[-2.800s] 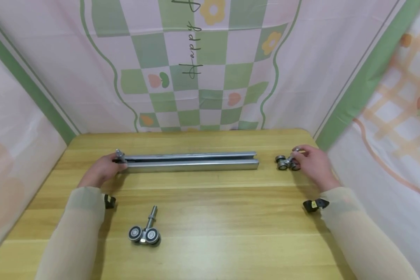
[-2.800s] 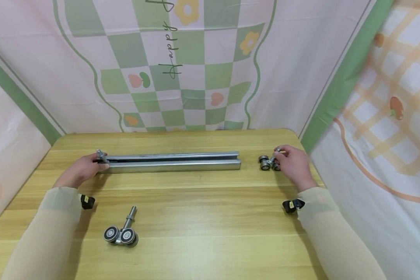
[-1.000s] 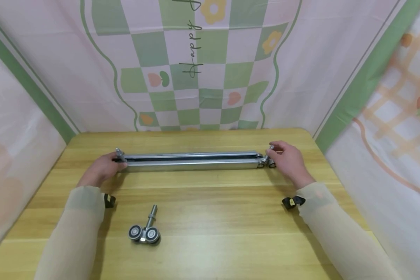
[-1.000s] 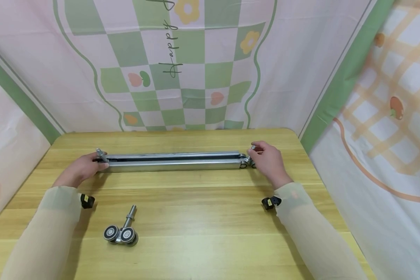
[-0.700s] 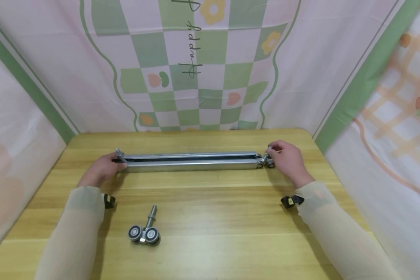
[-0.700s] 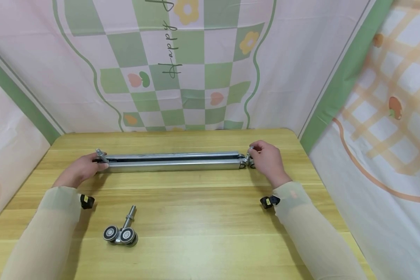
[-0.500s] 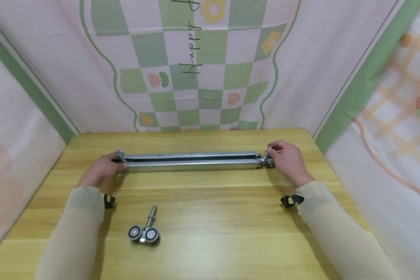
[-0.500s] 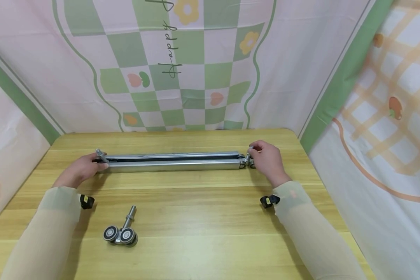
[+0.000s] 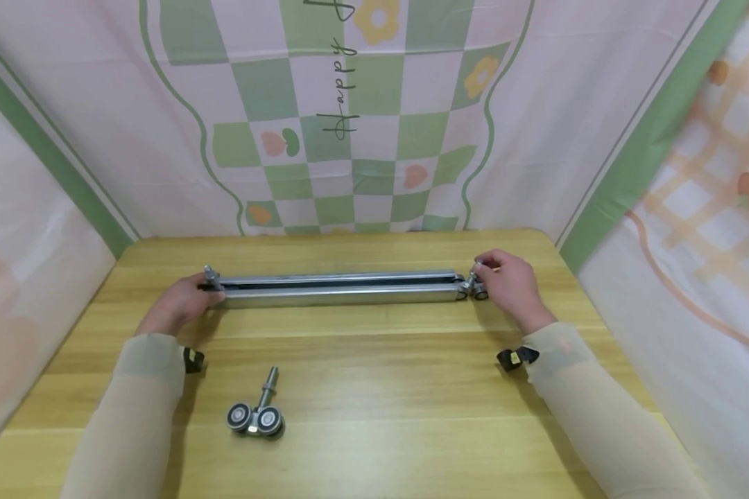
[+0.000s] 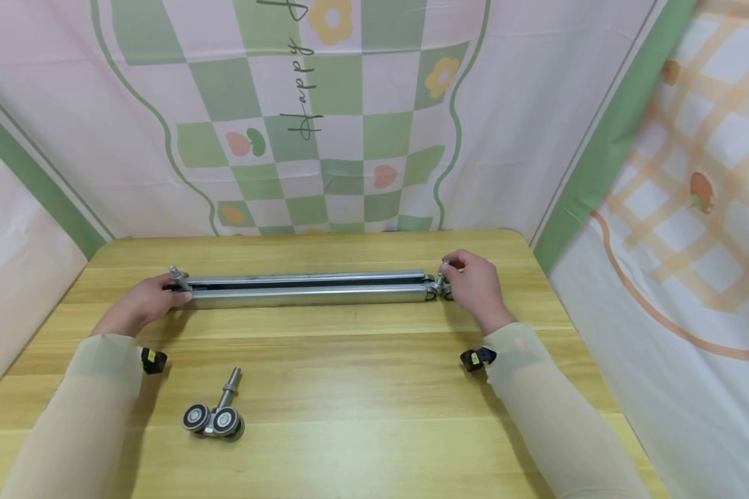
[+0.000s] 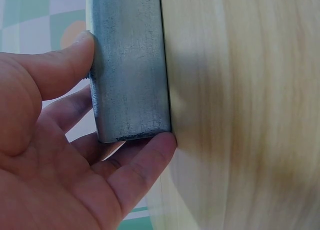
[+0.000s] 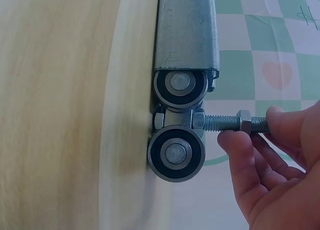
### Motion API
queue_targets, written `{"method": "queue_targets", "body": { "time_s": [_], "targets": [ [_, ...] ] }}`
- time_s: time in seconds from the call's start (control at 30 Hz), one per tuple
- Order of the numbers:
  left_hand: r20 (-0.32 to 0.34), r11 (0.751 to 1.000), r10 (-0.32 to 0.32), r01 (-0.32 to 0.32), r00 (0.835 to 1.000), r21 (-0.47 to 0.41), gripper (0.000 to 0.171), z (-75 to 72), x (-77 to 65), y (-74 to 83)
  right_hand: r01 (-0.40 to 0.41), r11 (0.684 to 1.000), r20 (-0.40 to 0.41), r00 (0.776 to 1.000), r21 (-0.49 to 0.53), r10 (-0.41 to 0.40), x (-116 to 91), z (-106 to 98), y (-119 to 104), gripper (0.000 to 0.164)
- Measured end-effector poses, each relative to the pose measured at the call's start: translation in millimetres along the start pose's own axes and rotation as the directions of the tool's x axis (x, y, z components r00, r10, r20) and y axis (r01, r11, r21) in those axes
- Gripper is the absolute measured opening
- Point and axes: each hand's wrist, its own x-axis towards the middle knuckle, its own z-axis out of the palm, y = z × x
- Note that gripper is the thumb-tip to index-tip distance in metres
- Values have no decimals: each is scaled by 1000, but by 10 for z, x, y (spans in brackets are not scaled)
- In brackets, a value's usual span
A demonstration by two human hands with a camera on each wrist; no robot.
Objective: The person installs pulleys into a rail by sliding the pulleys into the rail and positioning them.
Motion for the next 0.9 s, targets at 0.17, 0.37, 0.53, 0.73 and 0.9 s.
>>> {"method": "queue_targets", "body": {
  "time_s": [0.17,0.37,0.53,0.73,0.9],
  "targets": [
    [-6,1000,-5,5,1000,0,75,11,13,-7,-24,999,2,1000,35,24,-1,7,9,33],
    [-1,1000,-2,2,1000,2,75,6,24,-26,-38,997,12,999,71,37,9,15,-1,34],
    [-1,1000,4,-4,1000,20,75,-2,32,-28,-35,993,38,999,110,31,22,42,-48,34],
    [-1,1000,-12,13,1000,10,76,5,35,-24,-1,996,43,999,89,-3,14,67,-82,39],
    [-10,1000,-18,18,1000,-9,75,11,20,-12,56,998,-20,998,10,-55,-11,42,-115,41]
  ]
}}
